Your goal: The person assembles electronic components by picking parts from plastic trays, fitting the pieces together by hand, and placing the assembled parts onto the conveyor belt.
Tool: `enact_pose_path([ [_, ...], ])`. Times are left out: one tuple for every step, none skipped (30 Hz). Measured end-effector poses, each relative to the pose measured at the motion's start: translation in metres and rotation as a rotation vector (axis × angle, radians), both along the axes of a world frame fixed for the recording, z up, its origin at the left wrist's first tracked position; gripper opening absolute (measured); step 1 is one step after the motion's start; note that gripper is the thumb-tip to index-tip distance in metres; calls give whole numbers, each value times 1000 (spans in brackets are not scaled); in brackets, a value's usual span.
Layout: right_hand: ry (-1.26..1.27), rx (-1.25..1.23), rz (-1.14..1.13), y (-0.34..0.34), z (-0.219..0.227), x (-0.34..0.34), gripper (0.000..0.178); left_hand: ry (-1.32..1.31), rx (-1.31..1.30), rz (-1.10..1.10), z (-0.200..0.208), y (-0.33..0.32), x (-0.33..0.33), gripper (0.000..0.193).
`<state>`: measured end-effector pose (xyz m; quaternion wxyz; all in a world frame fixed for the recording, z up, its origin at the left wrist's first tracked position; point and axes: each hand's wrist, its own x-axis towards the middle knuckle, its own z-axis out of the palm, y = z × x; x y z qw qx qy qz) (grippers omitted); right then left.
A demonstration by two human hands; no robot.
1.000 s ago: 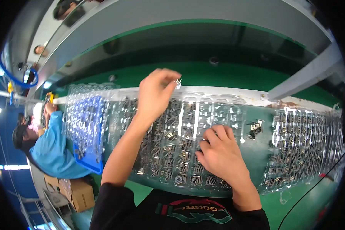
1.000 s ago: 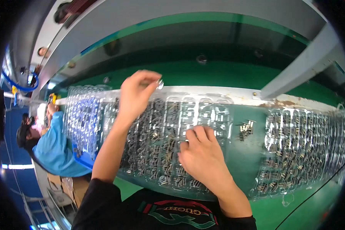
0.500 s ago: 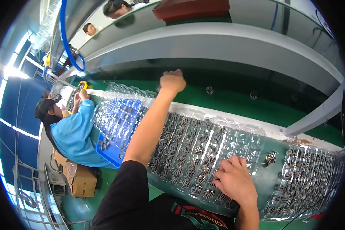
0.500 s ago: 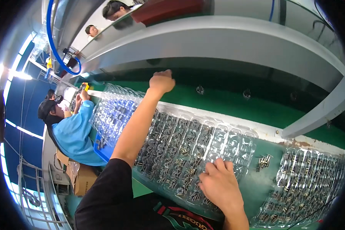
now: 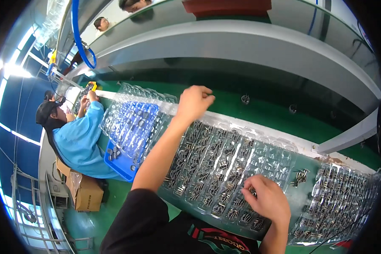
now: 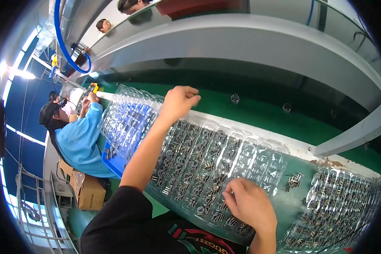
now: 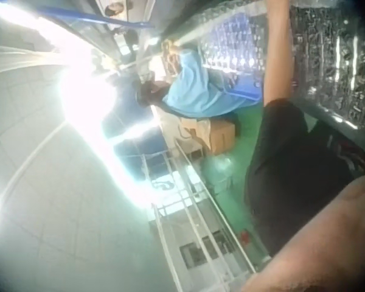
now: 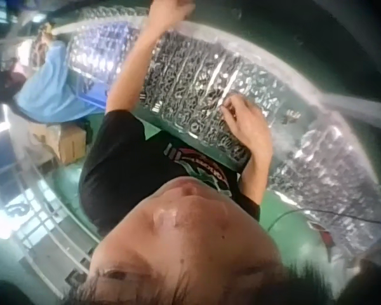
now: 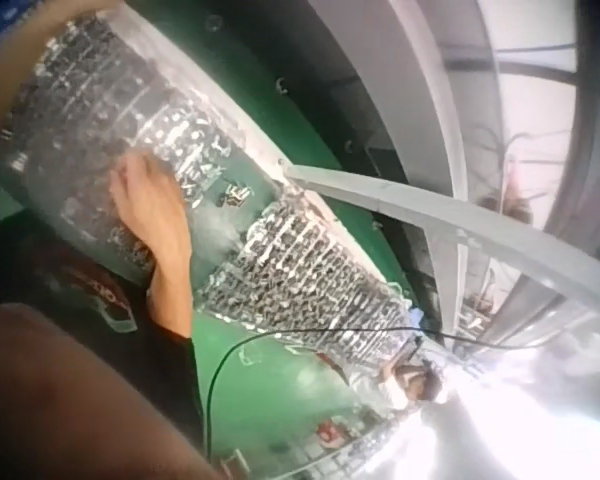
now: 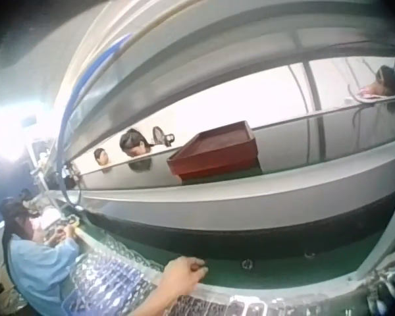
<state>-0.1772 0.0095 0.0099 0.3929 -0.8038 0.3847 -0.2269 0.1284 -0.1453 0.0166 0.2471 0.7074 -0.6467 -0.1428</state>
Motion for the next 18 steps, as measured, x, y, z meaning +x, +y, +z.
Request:
enact_pose_path([
  [-5,-19,-24,-1,3,-4,18,213,107,-76,15,23,-20,30],
  [-2,-3,-24,-2,5,-3,18,418,211,-137,28,48,-32,30],
  [-73,-74,-85,-3,6,-1,18,661,292,-170,31,70,-41,26],
  [-139,-145,-146,-4,7,0,18,909,371,-200,29,89,-49,22],
  [-158,-141,-201,-3,4,0,19,1080,399,-198,22,102,-56,20],
  [-136,-123,-208,-4,2,0,19,1254,427,-195,14,113,-63,18],
  [-193,-106,-249,-4,3,2,21,1477,468,-142,13,126,-66,19],
  [-246,-91,-296,-5,4,4,23,1697,427,-143,3,135,-70,22],
  [-360,-45,-299,-7,6,6,24,1836,432,-171,-2,139,-72,24],
  [-339,-32,-313,-7,8,6,24,1978,443,-205,-5,142,-76,26],
  [-405,-63,-323,-8,7,6,24,1999,469,-201,-5,144,-81,26],
  [-470,-96,-334,-8,6,6,24,2033,453,-119,0,144,-86,28],
  [-539,-77,-358,-8,4,5,23,2066,445,-47,1,142,-94,30],
  [-511,-75,-386,-6,1,3,23,2018,465,-87,0,142,-99,32],
  [-655,14,-430,-5,-3,7,23,2039,473,-95,-4,143,-99,32],
  [-801,101,-473,-4,-5,9,23,2059,479,-102,-8,145,-101,32],
  [-854,164,-472,-4,1,9,21,2065,501,-109,-10,145,-103,32],
  [-848,161,-488,-5,0,8,21,2087,489,-166,-14,145,-104,31],
])
